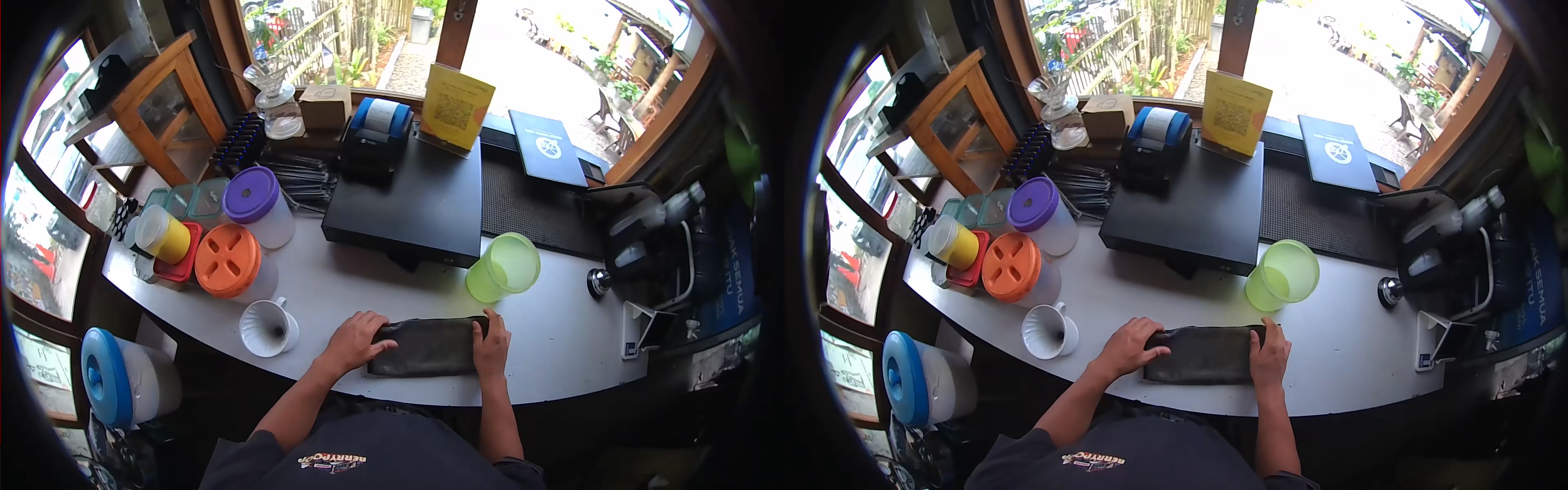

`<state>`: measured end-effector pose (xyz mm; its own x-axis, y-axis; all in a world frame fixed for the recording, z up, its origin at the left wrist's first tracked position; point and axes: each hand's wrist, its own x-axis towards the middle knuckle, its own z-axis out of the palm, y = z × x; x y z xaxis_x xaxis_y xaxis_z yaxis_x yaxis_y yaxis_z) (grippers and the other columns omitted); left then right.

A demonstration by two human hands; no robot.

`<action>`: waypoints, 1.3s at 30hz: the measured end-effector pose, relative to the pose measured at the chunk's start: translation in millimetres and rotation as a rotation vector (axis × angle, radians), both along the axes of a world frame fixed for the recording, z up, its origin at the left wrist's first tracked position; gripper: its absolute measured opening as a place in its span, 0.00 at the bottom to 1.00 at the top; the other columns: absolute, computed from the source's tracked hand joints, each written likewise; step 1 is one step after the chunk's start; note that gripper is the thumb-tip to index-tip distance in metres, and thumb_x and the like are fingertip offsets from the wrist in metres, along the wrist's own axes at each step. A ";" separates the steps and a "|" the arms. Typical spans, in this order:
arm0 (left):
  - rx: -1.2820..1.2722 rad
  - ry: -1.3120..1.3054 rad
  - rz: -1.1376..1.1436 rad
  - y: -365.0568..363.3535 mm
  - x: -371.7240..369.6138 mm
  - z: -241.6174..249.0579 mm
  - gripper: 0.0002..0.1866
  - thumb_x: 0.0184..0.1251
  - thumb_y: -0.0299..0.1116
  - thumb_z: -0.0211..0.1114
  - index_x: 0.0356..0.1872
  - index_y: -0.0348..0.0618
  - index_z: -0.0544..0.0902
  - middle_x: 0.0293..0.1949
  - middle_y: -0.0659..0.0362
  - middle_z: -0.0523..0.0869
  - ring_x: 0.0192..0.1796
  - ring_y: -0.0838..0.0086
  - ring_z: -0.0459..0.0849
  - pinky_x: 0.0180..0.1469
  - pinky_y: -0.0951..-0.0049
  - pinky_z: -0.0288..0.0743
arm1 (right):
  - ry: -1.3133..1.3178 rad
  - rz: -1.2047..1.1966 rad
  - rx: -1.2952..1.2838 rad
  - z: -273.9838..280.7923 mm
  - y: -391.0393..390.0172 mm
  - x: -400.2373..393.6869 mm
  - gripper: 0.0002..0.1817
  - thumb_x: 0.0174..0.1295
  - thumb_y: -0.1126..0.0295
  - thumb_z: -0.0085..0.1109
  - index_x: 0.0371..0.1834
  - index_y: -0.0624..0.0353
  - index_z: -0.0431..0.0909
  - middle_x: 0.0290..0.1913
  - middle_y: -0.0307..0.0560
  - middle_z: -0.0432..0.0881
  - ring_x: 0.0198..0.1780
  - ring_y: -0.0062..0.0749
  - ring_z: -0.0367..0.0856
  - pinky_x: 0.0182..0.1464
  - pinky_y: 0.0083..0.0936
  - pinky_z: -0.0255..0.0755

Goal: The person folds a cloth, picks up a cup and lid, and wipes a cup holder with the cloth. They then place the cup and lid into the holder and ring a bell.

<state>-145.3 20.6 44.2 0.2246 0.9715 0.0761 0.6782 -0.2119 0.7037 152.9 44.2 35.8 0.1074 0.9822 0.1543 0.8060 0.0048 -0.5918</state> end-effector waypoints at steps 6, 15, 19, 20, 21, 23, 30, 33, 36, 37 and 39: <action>0.145 0.076 0.126 7.0 -2.5 -15.1 0.19 0.67 0.33 0.65 0.57 0.40 0.77 0.57 0.47 0.80 0.61 0.52 0.77 0.63 0.58 0.71 | -0.265 0.094 0.110 -1.6 -33.2 -20.7 0.23 0.68 0.60 0.61 0.64 0.55 0.75 0.71 0.52 0.69 0.73 0.47 0.65 0.77 0.55 0.47; 0.177 0.452 -0.425 -35.7 15.6 -37.4 0.37 0.74 0.59 0.52 0.79 0.54 0.61 0.80 0.44 0.53 0.82 0.52 0.50 0.81 0.52 0.45 | -0.247 0.479 -0.035 -4.3 -47.2 -26.9 0.25 0.69 0.55 0.60 0.68 0.47 0.76 0.76 0.48 0.65 0.81 0.46 0.55 0.80 0.58 0.38; 0.115 0.237 -0.441 -50.3 -9.5 -25.8 0.35 0.69 0.54 0.63 0.73 0.51 0.69 0.78 0.44 0.58 0.80 0.47 0.55 0.79 0.50 0.51 | -0.222 0.583 0.125 -5.3 -58.3 -44.6 0.17 0.58 0.64 0.70 0.51 0.52 0.83 0.63 0.46 0.77 0.73 0.46 0.67 0.80 0.55 0.42; 0.145 0.274 -0.436 -53.4 -17.0 -29.5 0.33 0.67 0.52 0.65 0.69 0.50 0.72 0.76 0.45 0.62 0.79 0.49 0.58 0.79 0.51 0.53 | -0.134 0.641 0.075 -8.0 -64.7 -54.5 0.19 0.57 0.63 0.71 0.51 0.52 0.83 0.62 0.46 0.77 0.72 0.46 0.68 0.79 0.55 0.44; 0.175 0.311 -0.430 -55.7 -23.6 -34.4 0.30 0.64 0.49 0.67 0.66 0.50 0.75 0.74 0.46 0.66 0.78 0.51 0.62 0.78 0.51 0.55 | -0.045 0.699 0.025 -11.2 -71.3 -64.4 0.20 0.55 0.63 0.72 0.51 0.52 0.83 0.61 0.47 0.77 0.71 0.45 0.69 0.78 0.55 0.45; 0.231 0.318 -0.404 -57.5 -29.1 -35.4 0.26 0.61 0.46 0.71 0.59 0.49 0.78 0.68 0.50 0.73 0.73 0.55 0.68 0.75 0.53 0.60 | 0.006 0.733 0.016 -7.6 -76.2 -85.7 0.22 0.51 0.63 0.74 0.50 0.52 0.82 0.58 0.47 0.77 0.68 0.45 0.71 0.76 0.54 0.49; 0.383 0.068 -0.364 -31.8 -8.2 12.1 0.21 0.60 0.42 0.73 0.51 0.47 0.81 0.52 0.57 0.81 0.58 0.61 0.77 0.65 0.55 0.67 | 0.236 0.571 0.125 -20.3 -62.8 -106.9 0.18 0.49 0.74 0.70 0.45 0.57 0.80 0.44 0.44 0.82 0.52 0.46 0.81 0.66 0.48 0.67; 0.407 -0.044 -0.215 -7.8 -11.2 56.8 0.18 0.64 0.42 0.72 0.50 0.47 0.81 0.51 0.57 0.81 0.58 0.58 0.77 0.64 0.56 0.67 | 0.773 0.086 -0.030 -17.4 -60.2 -88.4 0.05 0.68 0.74 0.57 0.40 0.63 0.81 0.33 0.42 0.82 0.37 0.22 0.78 0.46 0.25 0.75; 0.488 -0.074 -0.131 13.2 -27.4 90.8 0.12 0.66 0.39 0.70 0.46 0.46 0.82 0.46 0.57 0.84 0.54 0.58 0.80 0.63 0.56 0.68 | 0.681 -0.161 0.155 -22.4 -55.7 -59.4 0.14 0.70 0.67 0.61 0.49 0.69 0.79 0.41 0.52 0.84 0.43 0.37 0.81 0.52 0.31 0.74; 0.471 -0.059 -0.134 17.5 -35.1 102.2 0.12 0.66 0.38 0.70 0.46 0.46 0.82 0.45 0.57 0.84 0.54 0.58 0.80 0.63 0.57 0.68 | 0.470 -0.259 0.162 -10.9 -60.7 -53.9 0.21 0.67 0.68 0.63 0.58 0.71 0.74 0.55 0.63 0.78 0.56 0.52 0.78 0.62 0.39 0.69; 0.436 -0.011 -0.135 23.4 -49.4 118.7 0.12 0.66 0.39 0.70 0.46 0.45 0.82 0.45 0.57 0.85 0.53 0.58 0.81 0.63 0.58 0.68 | 0.151 -0.250 0.181 -24.1 -63.9 -29.0 0.32 0.62 0.69 0.65 0.67 0.69 0.65 0.69 0.68 0.62 0.71 0.62 0.60 0.72 0.50 0.56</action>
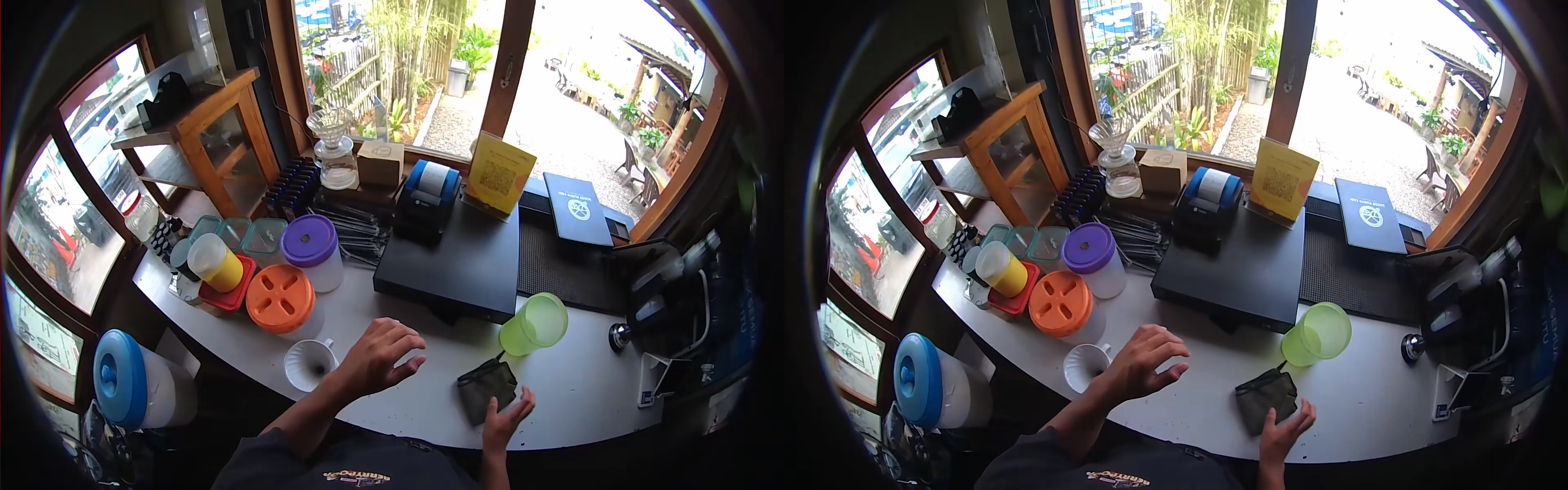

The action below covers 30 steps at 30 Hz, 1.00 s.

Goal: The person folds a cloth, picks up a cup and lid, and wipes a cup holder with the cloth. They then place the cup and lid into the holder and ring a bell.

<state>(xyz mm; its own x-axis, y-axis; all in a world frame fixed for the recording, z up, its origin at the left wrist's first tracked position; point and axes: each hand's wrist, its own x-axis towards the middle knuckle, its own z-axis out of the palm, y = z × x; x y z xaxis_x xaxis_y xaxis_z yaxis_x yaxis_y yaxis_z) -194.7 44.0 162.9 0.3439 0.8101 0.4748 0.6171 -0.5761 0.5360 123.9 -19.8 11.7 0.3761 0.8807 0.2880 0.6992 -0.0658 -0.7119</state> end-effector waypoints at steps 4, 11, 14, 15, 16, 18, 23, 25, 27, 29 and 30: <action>-0.140 0.163 0.019 -4.4 -24.2 6.6 0.14 0.68 0.42 0.69 0.47 0.44 0.82 0.46 0.56 0.85 0.54 0.57 0.81 0.64 0.57 0.68 | -0.268 0.230 -0.085 22.3 -2.5 9.2 0.38 0.61 0.60 0.65 0.73 0.62 0.63 0.76 0.67 0.54 0.78 0.63 0.50 0.77 0.59 0.45; -0.336 0.530 0.187 -72.6 -54.9 -23.3 0.32 0.66 0.51 0.69 0.65 0.45 0.74 0.65 0.44 0.72 0.71 0.50 0.67 0.75 0.49 0.57 | -0.483 0.534 -0.316 6.4 29.5 -22.6 0.36 0.61 0.57 0.65 0.74 0.52 0.69 0.80 0.62 0.53 0.81 0.59 0.46 0.79 0.65 0.36; -0.422 0.552 0.410 -103.9 -73.4 -30.2 0.42 0.59 0.55 0.74 0.71 0.48 0.68 0.71 0.44 0.61 0.77 0.48 0.56 0.78 0.46 0.49 | 0.143 0.501 -0.162 10.3 45.7 -27.2 0.23 0.67 0.66 0.60 0.64 0.58 0.75 0.65 0.59 0.74 0.69 0.53 0.70 0.72 0.44 0.59; -0.427 0.553 0.488 -110.0 -76.5 -31.9 0.43 0.58 0.55 0.74 0.71 0.48 0.67 0.72 0.44 0.60 0.78 0.49 0.54 0.78 0.45 0.48 | 0.416 0.479 -0.125 6.5 53.4 -23.2 0.19 0.69 0.67 0.58 0.62 0.59 0.76 0.61 0.58 0.79 0.64 0.50 0.76 0.69 0.38 0.65; -0.503 0.576 0.569 -114.3 -78.0 -33.4 0.47 0.53 0.54 0.78 0.72 0.49 0.66 0.74 0.45 0.56 0.79 0.49 0.51 0.79 0.45 0.47 | 0.520 0.410 -0.081 1.1 60.9 -23.4 0.17 0.72 0.66 0.55 0.59 0.61 0.76 0.56 0.55 0.80 0.59 0.46 0.77 0.64 0.34 0.67; -0.522 0.527 0.598 -122.6 -84.9 -46.4 0.47 0.53 0.51 0.79 0.72 0.51 0.66 0.75 0.46 0.55 0.79 0.49 0.50 0.79 0.45 0.47 | 0.719 0.263 0.018 -5.7 67.9 -33.2 0.13 0.77 0.65 0.50 0.54 0.63 0.77 0.46 0.50 0.82 0.49 0.38 0.80 0.56 0.27 0.72; -0.427 0.272 0.642 -126.5 -88.5 -78.8 0.48 0.52 0.49 0.80 0.72 0.49 0.66 0.76 0.45 0.52 0.79 0.43 0.49 0.77 0.46 0.56 | 0.591 0.277 -0.074 9.1 50.8 -49.4 0.16 0.80 0.60 0.46 0.48 0.63 0.75 0.39 0.43 0.78 0.42 0.29 0.74 0.50 0.28 0.70; -0.280 0.081 0.677 -129.9 -93.9 -101.2 0.56 0.48 0.57 0.81 0.74 0.46 0.60 0.76 0.43 0.50 0.78 0.42 0.52 0.75 0.46 0.62 | 0.611 0.278 -0.095 7.7 45.6 -43.0 0.15 0.79 0.61 0.47 0.45 0.63 0.76 0.37 0.42 0.77 0.41 0.26 0.73 0.48 0.27 0.69; -0.058 -0.039 0.691 -132.1 -98.7 -127.7 0.61 0.44 0.61 0.82 0.76 0.45 0.57 0.76 0.41 0.49 0.78 0.43 0.53 0.75 0.47 0.63 | 0.635 0.304 -0.114 0.3 44.2 -33.4 0.14 0.79 0.62 0.48 0.44 0.63 0.76 0.36 0.41 0.76 0.40 0.25 0.72 0.48 0.26 0.69; -0.065 -0.352 0.677 -127.8 -97.8 -151.0 0.70 0.39 0.65 0.82 0.78 0.44 0.47 0.74 0.42 0.52 0.77 0.49 0.59 0.74 0.50 0.65 | 0.736 0.307 -0.082 8.8 45.2 -28.7 0.12 0.78 0.64 0.50 0.43 0.62 0.77 0.37 0.38 0.77 0.42 0.23 0.72 0.48 0.25 0.69; -0.091 -0.500 0.666 -126.7 -89.4 -153.6 0.71 0.39 0.65 0.82 0.78 0.43 0.46 0.74 0.43 0.53 0.76 0.50 0.61 0.74 0.51 0.65 | 0.789 0.320 -0.073 10.7 44.8 -25.3 0.11 0.77 0.64 0.51 0.44 0.62 0.77 0.38 0.38 0.77 0.42 0.23 0.73 0.49 0.24 0.69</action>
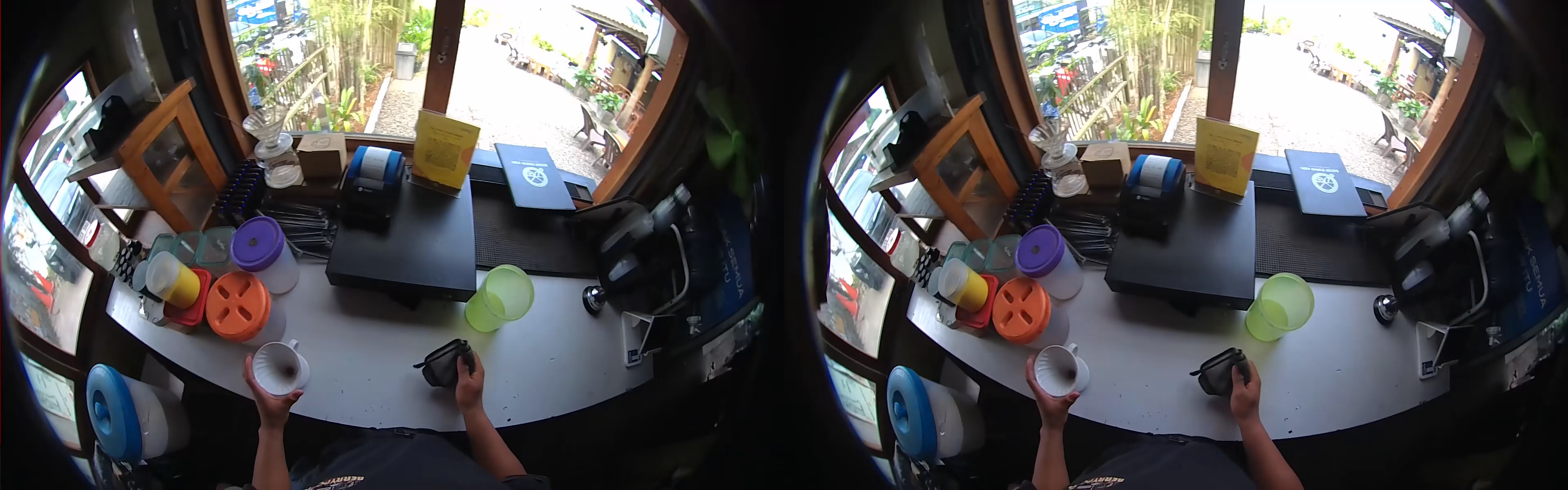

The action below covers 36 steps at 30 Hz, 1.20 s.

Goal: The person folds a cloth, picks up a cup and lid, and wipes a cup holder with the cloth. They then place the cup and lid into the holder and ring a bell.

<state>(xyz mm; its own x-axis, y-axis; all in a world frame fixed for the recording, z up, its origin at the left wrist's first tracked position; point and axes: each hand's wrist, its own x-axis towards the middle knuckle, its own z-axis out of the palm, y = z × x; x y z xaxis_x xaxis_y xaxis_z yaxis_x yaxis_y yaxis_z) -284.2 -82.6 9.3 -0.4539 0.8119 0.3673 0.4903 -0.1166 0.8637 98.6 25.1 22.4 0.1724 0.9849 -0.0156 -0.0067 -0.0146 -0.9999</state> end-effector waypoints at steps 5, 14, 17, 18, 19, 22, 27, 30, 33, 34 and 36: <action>0.052 -0.221 -0.093 11.4 13.3 -0.9 0.72 0.39 0.64 0.82 0.77 0.41 0.44 0.71 0.45 0.60 0.72 0.54 0.68 0.73 0.52 0.67 | 0.230 0.020 -0.006 -13.2 1.9 8.1 0.13 0.72 0.69 0.55 0.55 0.64 0.77 0.48 0.41 0.80 0.49 0.25 0.76 0.57 0.24 0.70; 0.105 -0.150 -0.111 58.0 58.3 -14.7 0.71 0.39 0.67 0.81 0.76 0.37 0.48 0.69 0.44 0.62 0.70 0.54 0.70 0.72 0.54 0.67 | 0.188 -0.036 0.025 -19.8 -8.0 4.1 0.15 0.76 0.67 0.52 0.58 0.65 0.76 0.51 0.42 0.81 0.52 0.26 0.77 0.59 0.23 0.69; 0.106 -0.204 -0.106 72.1 69.4 -24.5 0.71 0.39 0.67 0.81 0.77 0.37 0.48 0.71 0.46 0.59 0.72 0.54 0.67 0.73 0.54 0.65 | 0.093 -0.115 0.056 -31.4 -14.7 14.4 0.19 0.78 0.64 0.49 0.64 0.64 0.72 0.57 0.43 0.79 0.56 0.28 0.76 0.62 0.25 0.68; 0.119 -0.167 -0.101 76.4 70.3 -27.1 0.70 0.40 0.67 0.80 0.77 0.38 0.48 0.71 0.46 0.58 0.72 0.53 0.65 0.74 0.53 0.64 | 0.093 -0.147 0.094 -52.3 -14.2 22.1 0.21 0.79 0.62 0.48 0.67 0.64 0.70 0.59 0.44 0.78 0.59 0.29 0.76 0.63 0.27 0.69; 0.119 -0.173 -0.113 81.2 73.1 -25.4 0.70 0.41 0.69 0.79 0.77 0.38 0.48 0.72 0.46 0.58 0.73 0.52 0.65 0.74 0.52 0.64 | 0.233 -0.133 0.060 -56.5 -13.0 27.3 0.22 0.79 0.61 0.48 0.68 0.64 0.69 0.60 0.45 0.78 0.60 0.31 0.76 0.64 0.28 0.70; 0.093 -0.141 -0.117 88.6 76.0 -22.7 0.71 0.40 0.72 0.77 0.78 0.39 0.47 0.72 0.45 0.57 0.74 0.51 0.64 0.75 0.50 0.63 | 0.270 -0.248 0.095 -45.0 -17.9 44.7 0.22 0.79 0.59 0.47 0.67 0.63 0.69 0.60 0.45 0.79 0.59 0.31 0.78 0.64 0.29 0.70; 0.083 -0.267 -0.126 94.4 83.3 -19.1 0.74 0.39 0.74 0.76 0.79 0.40 0.44 0.75 0.44 0.54 0.76 0.49 0.60 0.76 0.47 0.60 | 0.150 -0.470 0.092 -13.1 -18.7 101.5 0.25 0.79 0.53 0.46 0.64 0.64 0.72 0.58 0.45 0.79 0.59 0.30 0.77 0.64 0.28 0.69; 0.183 -0.014 0.051 87.3 86.7 -27.9 0.66 0.52 0.75 0.67 0.79 0.41 0.44 0.77 0.44 0.53 0.78 0.50 0.57 0.78 0.48 0.52 | -0.203 -0.567 0.199 6.2 -13.8 139.4 0.23 0.79 0.56 0.46 0.65 0.65 0.70 0.58 0.53 0.78 0.59 0.41 0.78 0.63 0.33 0.70; 0.252 0.303 0.278 69.9 81.9 -31.8 0.50 0.70 0.66 0.56 0.78 0.41 0.47 0.78 0.45 0.52 0.79 0.52 0.53 0.79 0.48 0.45 | -0.786 -0.264 0.123 17.7 -12.2 182.5 0.30 0.74 0.52 0.54 0.70 0.63 0.67 0.62 0.60 0.74 0.66 0.55 0.72 0.72 0.48 0.59; 0.279 0.412 0.350 68.0 94.0 -18.7 0.40 0.76 0.55 0.55 0.75 0.39 0.52 0.77 0.45 0.54 0.79 0.53 0.53 0.79 0.48 0.45 | -0.889 -0.171 0.192 21.6 -9.0 192.1 0.31 0.72 0.51 0.57 0.70 0.62 0.66 0.64 0.60 0.73 0.67 0.56 0.71 0.74 0.50 0.56; 0.392 0.492 0.345 68.0 122.4 4.1 0.31 0.72 0.41 0.58 0.68 0.41 0.57 0.72 0.46 0.58 0.78 0.51 0.55 0.78 0.44 0.46 | -0.971 -0.069 0.344 30.3 -0.4 212.6 0.34 0.68 0.50 0.63 0.69 0.61 0.66 0.66 0.61 0.69 0.69 0.59 0.68 0.74 0.51 0.57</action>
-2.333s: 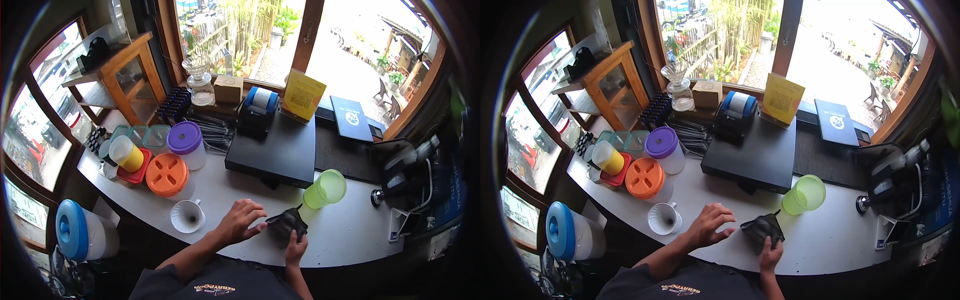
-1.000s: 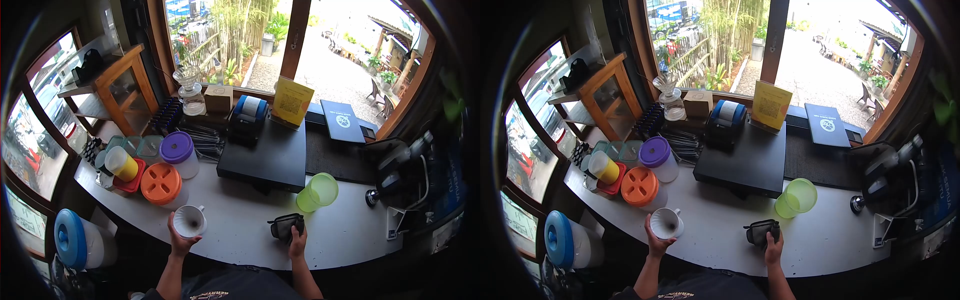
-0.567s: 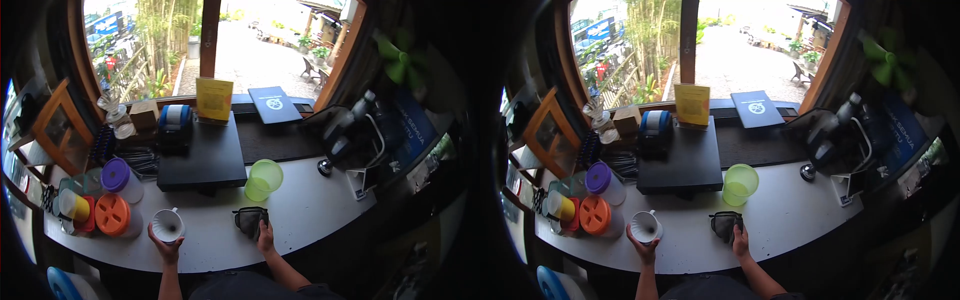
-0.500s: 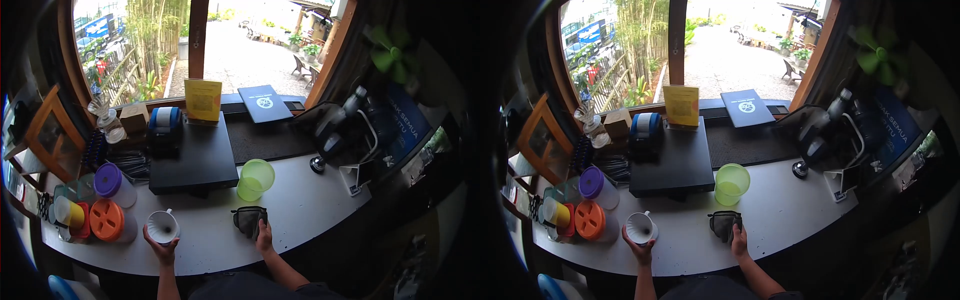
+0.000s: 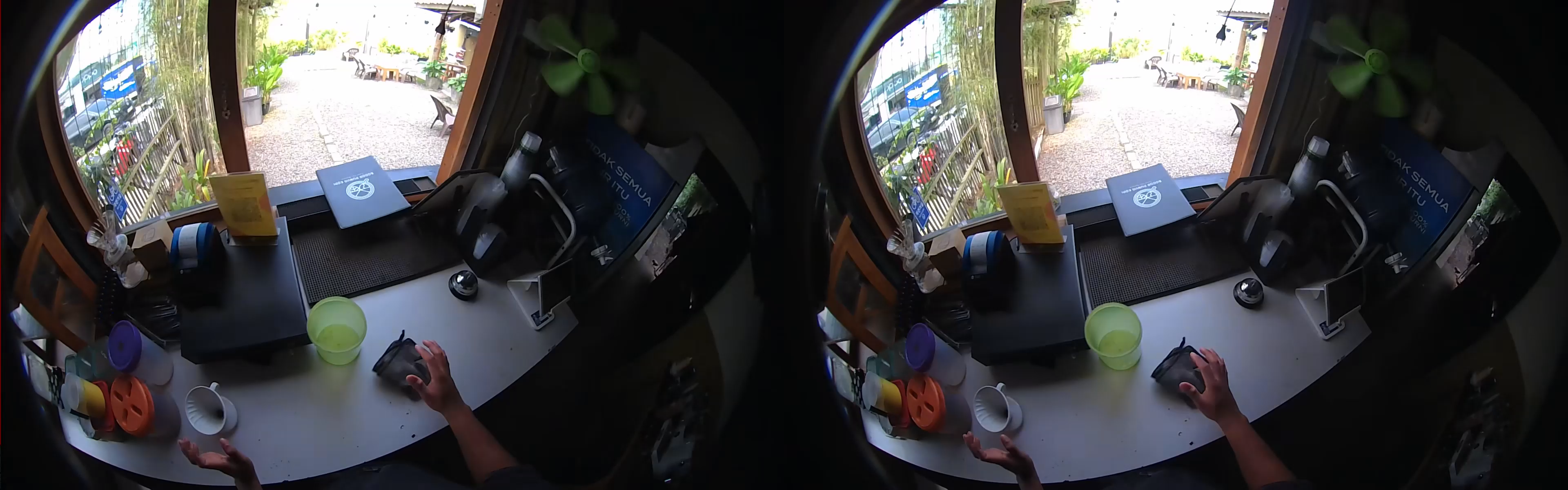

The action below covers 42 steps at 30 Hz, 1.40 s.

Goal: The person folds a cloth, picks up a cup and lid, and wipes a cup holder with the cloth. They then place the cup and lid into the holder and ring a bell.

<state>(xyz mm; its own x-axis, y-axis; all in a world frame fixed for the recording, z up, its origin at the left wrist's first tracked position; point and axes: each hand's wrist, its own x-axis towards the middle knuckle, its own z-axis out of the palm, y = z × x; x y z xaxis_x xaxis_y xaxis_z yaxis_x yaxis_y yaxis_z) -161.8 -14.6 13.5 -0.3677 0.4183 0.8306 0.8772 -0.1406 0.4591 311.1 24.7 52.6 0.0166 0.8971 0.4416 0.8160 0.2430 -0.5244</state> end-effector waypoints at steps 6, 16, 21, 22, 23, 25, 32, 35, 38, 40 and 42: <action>0.060 -0.036 -0.564 22.6 183.5 40.0 0.25 0.62 0.35 0.62 0.57 0.47 0.62 0.54 0.48 0.68 0.58 0.55 0.68 0.63 0.49 0.65 | 0.400 -0.149 0.207 106.2 62.9 162.3 0.41 0.64 0.42 0.66 0.71 0.58 0.63 0.62 0.55 0.72 0.66 0.43 0.72 0.69 0.43 0.65; -0.658 0.039 -0.971 68.8 430.4 17.1 0.30 0.57 0.34 0.71 0.61 0.43 0.72 0.56 0.46 0.76 0.60 0.52 0.75 0.64 0.53 0.67 | 0.296 -0.400 0.197 173.6 303.5 449.8 0.65 0.46 0.39 0.78 0.79 0.64 0.49 0.72 0.73 0.63 0.74 0.59 0.64 0.74 0.45 0.60; -0.704 0.256 -0.745 66.1 441.1 -4.9 0.18 0.55 0.33 0.71 0.49 0.48 0.81 0.52 0.55 0.79 0.59 0.59 0.75 0.61 0.55 0.68 | 0.192 -0.188 -0.025 159.0 367.3 503.6 0.70 0.44 0.43 0.81 0.81 0.66 0.42 0.75 0.70 0.62 0.76 0.55 0.64 0.76 0.41 0.59; -0.702 0.274 -0.726 66.2 442.6 -4.2 0.18 0.55 0.34 0.71 0.47 0.49 0.81 0.51 0.55 0.79 0.58 0.59 0.76 0.61 0.55 0.68 | 0.224 -0.122 -0.036 161.3 374.5 505.6 0.64 0.45 0.46 0.81 0.78 0.65 0.49 0.73 0.66 0.66 0.74 0.52 0.67 0.75 0.40 0.61; -0.702 0.291 -0.707 66.6 445.7 -2.3 0.17 0.54 0.34 0.72 0.46 0.50 0.82 0.50 0.56 0.79 0.58 0.59 0.76 0.60 0.56 0.69 | 0.256 -0.055 -0.050 161.3 379.9 506.9 0.59 0.46 0.50 0.81 0.76 0.65 0.55 0.71 0.63 0.69 0.72 0.49 0.70 0.73 0.39 0.63; -0.774 0.252 -0.684 64.4 451.1 11.0 0.15 0.58 0.32 0.69 0.47 0.46 0.82 0.52 0.53 0.79 0.60 0.57 0.75 0.63 0.55 0.67 | 0.326 0.078 -0.085 156.7 385.8 505.7 0.48 0.48 0.56 0.82 0.71 0.64 0.68 0.68 0.56 0.76 0.68 0.43 0.75 0.70 0.37 0.67; -0.862 0.269 -0.611 64.5 457.2 13.5 0.14 0.64 0.35 0.65 0.48 0.42 0.83 0.55 0.51 0.80 0.63 0.55 0.74 0.66 0.53 0.65 | 0.237 0.092 -0.081 168.8 368.3 503.6 0.47 0.49 0.47 0.80 0.67 0.63 0.71 0.64 0.56 0.79 0.66 0.48 0.76 0.68 0.38 0.68; -0.888 0.219 -0.634 64.8 457.8 16.9 0.13 0.64 0.35 0.65 0.47 0.41 0.84 0.55 0.50 0.80 0.62 0.54 0.75 0.66 0.52 0.65 | 0.005 0.023 0.044 140.3 380.8 524.7 0.52 0.46 0.43 0.80 0.69 0.64 0.68 0.66 0.59 0.76 0.67 0.52 0.75 0.68 0.41 0.67; -0.860 0.169 -0.643 69.4 456.1 13.0 0.12 0.64 0.35 0.64 0.45 0.40 0.84 0.54 0.49 0.80 0.60 0.53 0.76 0.65 0.52 0.65 | 0.024 0.069 0.178 150.1 375.9 514.9 0.51 0.46 0.44 0.79 0.69 0.62 0.66 0.66 0.59 0.74 0.67 0.52 0.74 0.68 0.43 0.68; -0.831 0.148 -0.661 74.1 457.0 13.4 0.11 0.64 0.34 0.64 0.43 0.39 0.85 0.52 0.49 0.81 0.59 0.51 0.77 0.64 0.51 0.67 | 0.088 0.110 0.240 168.1 370.1 505.6 0.50 0.46 0.44 0.79 0.68 0.61 0.66 0.64 0.58 0.74 0.66 0.52 0.74 0.67 0.44 0.68; -0.776 0.057 -0.678 84.3 451.3 -7.9 0.15 0.67 0.38 0.65 0.49 0.41 0.84 0.56 0.49 0.81 0.59 0.52 0.77 0.62 0.51 0.70 | 0.119 0.141 0.308 183.0 375.4 501.6 0.50 0.44 0.44 0.79 0.67 0.61 0.66 0.61 0.57 0.75 0.65 0.53 0.75 0.66 0.45 0.68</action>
